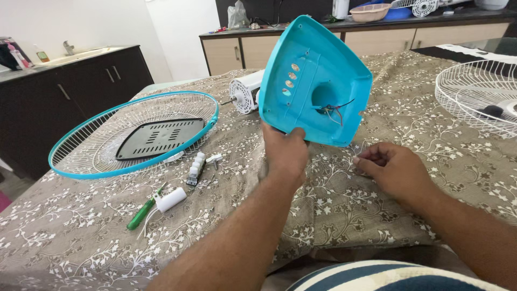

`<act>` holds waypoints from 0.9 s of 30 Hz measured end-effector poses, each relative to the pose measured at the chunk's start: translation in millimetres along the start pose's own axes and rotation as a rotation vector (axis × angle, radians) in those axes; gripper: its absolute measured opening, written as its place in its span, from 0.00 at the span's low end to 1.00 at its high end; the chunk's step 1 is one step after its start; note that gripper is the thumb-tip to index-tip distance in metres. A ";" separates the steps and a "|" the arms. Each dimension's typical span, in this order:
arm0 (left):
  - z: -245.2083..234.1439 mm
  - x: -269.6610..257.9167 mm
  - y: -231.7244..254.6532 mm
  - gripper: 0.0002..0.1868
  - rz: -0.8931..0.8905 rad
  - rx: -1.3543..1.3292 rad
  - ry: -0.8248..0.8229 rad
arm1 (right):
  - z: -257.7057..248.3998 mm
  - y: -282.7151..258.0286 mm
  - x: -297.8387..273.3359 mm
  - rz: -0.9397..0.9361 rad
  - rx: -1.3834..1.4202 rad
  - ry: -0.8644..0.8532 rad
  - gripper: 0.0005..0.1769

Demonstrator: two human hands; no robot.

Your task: The person assembles an electric fan by connecting the motor to the neck, routing wires, and securing the connection with a screw. The fan cage and other parts remain on the table during the process.

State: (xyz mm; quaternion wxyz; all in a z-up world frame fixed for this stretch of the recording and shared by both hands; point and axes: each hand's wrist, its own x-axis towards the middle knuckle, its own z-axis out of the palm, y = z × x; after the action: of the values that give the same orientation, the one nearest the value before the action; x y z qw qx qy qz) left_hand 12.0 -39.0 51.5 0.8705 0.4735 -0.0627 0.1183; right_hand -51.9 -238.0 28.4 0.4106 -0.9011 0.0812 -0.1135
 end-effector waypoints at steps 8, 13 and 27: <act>15.1 -35.2 -6.1 0.29 -0.290 0.123 0.209 | 4.7 20.3 10.2 -0.054 0.141 0.017 0.16; 10.6 -39.1 29.0 0.31 0.053 0.262 0.200 | 4.0 28.7 26.1 -0.001 0.362 -0.002 0.22; 0.0 -58.4 14.9 0.25 -0.074 0.740 0.190 | 7.7 13.3 104.8 0.068 0.648 0.014 0.25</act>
State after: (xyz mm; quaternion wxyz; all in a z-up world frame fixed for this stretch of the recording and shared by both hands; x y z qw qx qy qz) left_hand -48.3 -39.8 50.7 0.6464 0.7446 0.0822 0.1447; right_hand 50.1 -266.2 27.9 0.6792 -0.7193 0.0738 -0.1261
